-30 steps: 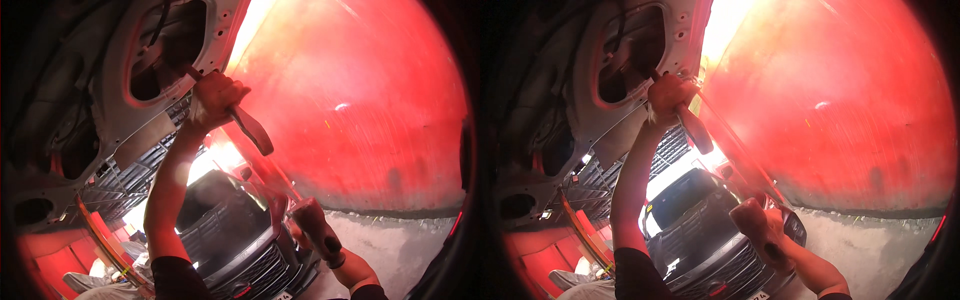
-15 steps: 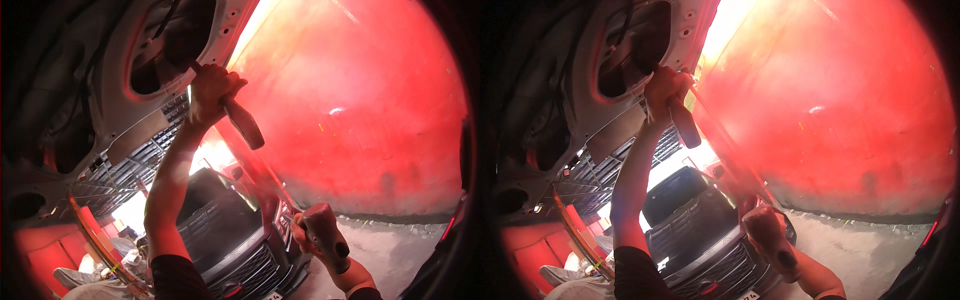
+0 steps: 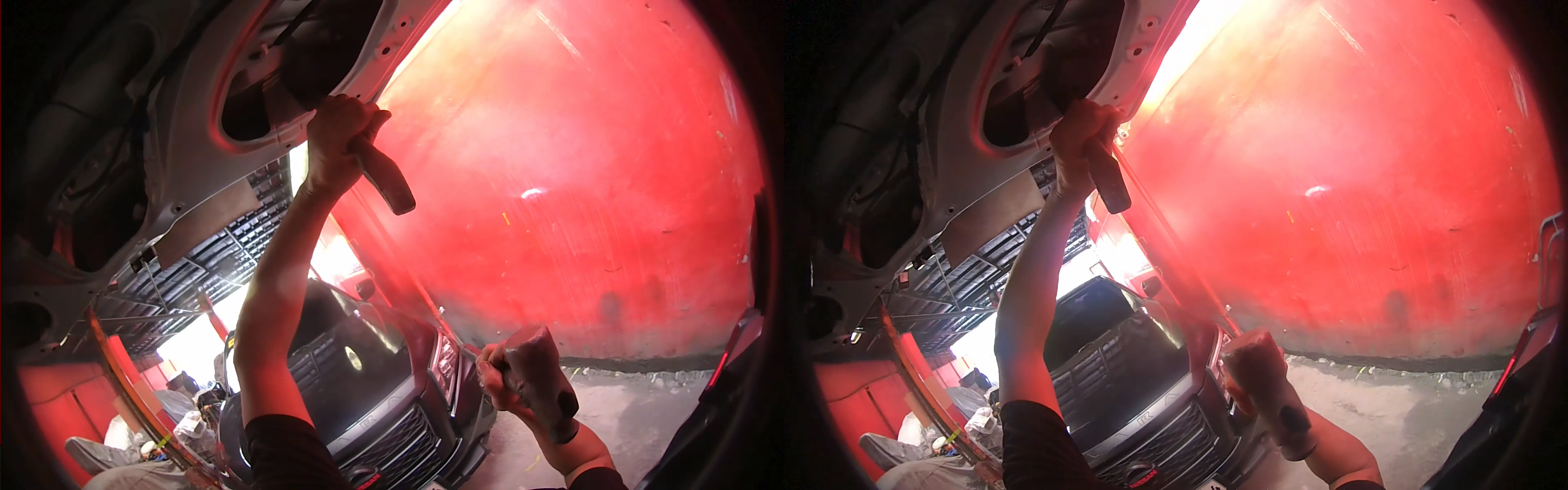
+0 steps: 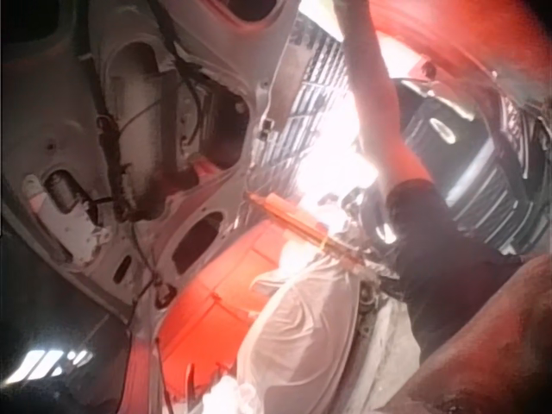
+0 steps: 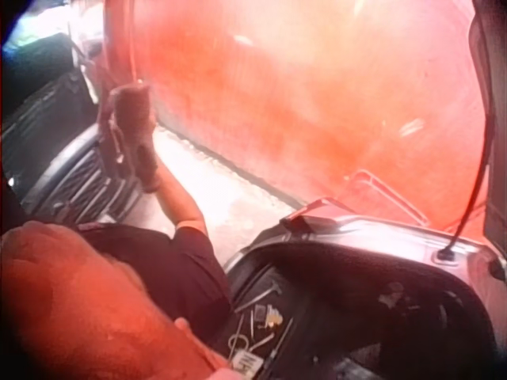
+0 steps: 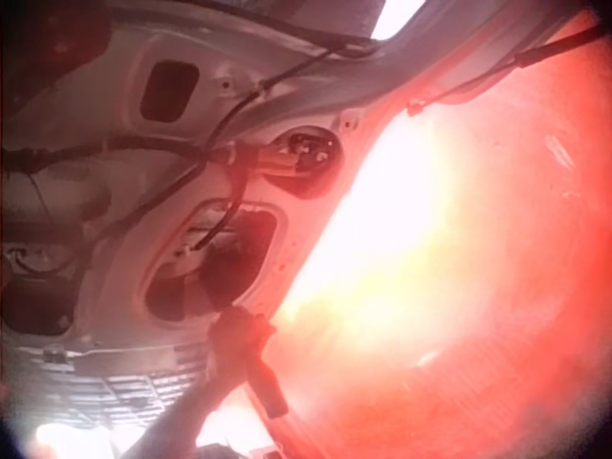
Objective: The person uses a hammer and a metal rod to tap and shape the inner metal panel of a car's rear quarter. They repeatedly strike the metal rod against the panel's interior surface while occasionally checking the exterior for alignment.
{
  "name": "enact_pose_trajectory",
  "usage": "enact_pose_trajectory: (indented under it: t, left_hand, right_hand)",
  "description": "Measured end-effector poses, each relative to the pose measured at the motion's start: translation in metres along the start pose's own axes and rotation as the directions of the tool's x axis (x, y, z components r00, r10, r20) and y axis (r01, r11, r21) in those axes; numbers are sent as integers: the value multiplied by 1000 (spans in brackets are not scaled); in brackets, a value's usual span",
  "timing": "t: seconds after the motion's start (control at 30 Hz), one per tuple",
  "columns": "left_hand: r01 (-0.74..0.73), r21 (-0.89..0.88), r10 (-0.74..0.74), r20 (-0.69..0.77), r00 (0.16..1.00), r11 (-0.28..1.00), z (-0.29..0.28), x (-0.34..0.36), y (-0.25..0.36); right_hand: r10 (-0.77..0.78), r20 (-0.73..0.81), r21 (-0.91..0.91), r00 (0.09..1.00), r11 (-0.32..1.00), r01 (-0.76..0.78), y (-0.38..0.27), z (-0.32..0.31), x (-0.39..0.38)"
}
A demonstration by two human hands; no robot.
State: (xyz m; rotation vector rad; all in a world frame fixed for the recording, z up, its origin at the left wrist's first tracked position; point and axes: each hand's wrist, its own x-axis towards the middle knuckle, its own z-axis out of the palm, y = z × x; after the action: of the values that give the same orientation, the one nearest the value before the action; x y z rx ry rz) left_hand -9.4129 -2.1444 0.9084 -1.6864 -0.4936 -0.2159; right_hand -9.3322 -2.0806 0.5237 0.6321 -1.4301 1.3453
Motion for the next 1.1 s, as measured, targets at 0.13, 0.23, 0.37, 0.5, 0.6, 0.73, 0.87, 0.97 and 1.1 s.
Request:
enact_pose_trajectory:
  t: [0.13,0.23,0.37,0.5,0.6,0.73,0.87,0.97,1.1]
  left_hand:
    - [-23,26,23,-35,999,999,2,2,-4]
    - [-68,17,69,-44,997,998,1,2,-4]
    - [-83,36,83,-9,996,996,-2,1,-4]
    - [-87,18,87,-3,996,996,-1,0,-5]
    - [-86,-12,86,-16,996,996,3,0,-8]
    - [-95,4,96,-60,994,995,8,-1,-10]
    - [-128,15,129,-77,989,992,8,-2,-9]
    - [-107,0,107,-89,990,994,6,-2,-9]
    - [66,-189,-91,-128,988,980,2,14,-17]
  right_hand:
    - [312,-13,672,950,706,-223,14,21,-14]
    - [103,-58,342,993,936,-77,15,21,-18]
    - [123,-21,-63,992,990,-124,21,20,-8]
    - [-38,-82,-110,996,994,29,8,17,-10]
    - [232,-80,-264,969,933,-245,-25,15,-21]
    - [-411,-250,-196,877,908,370,-48,24,-5]
    - [-585,-275,-10,763,795,607,-60,23,42]
    - [93,-154,58,984,995,-85,-53,17,75]
    - [48,-140,-356,989,929,-96,-15,22,82]
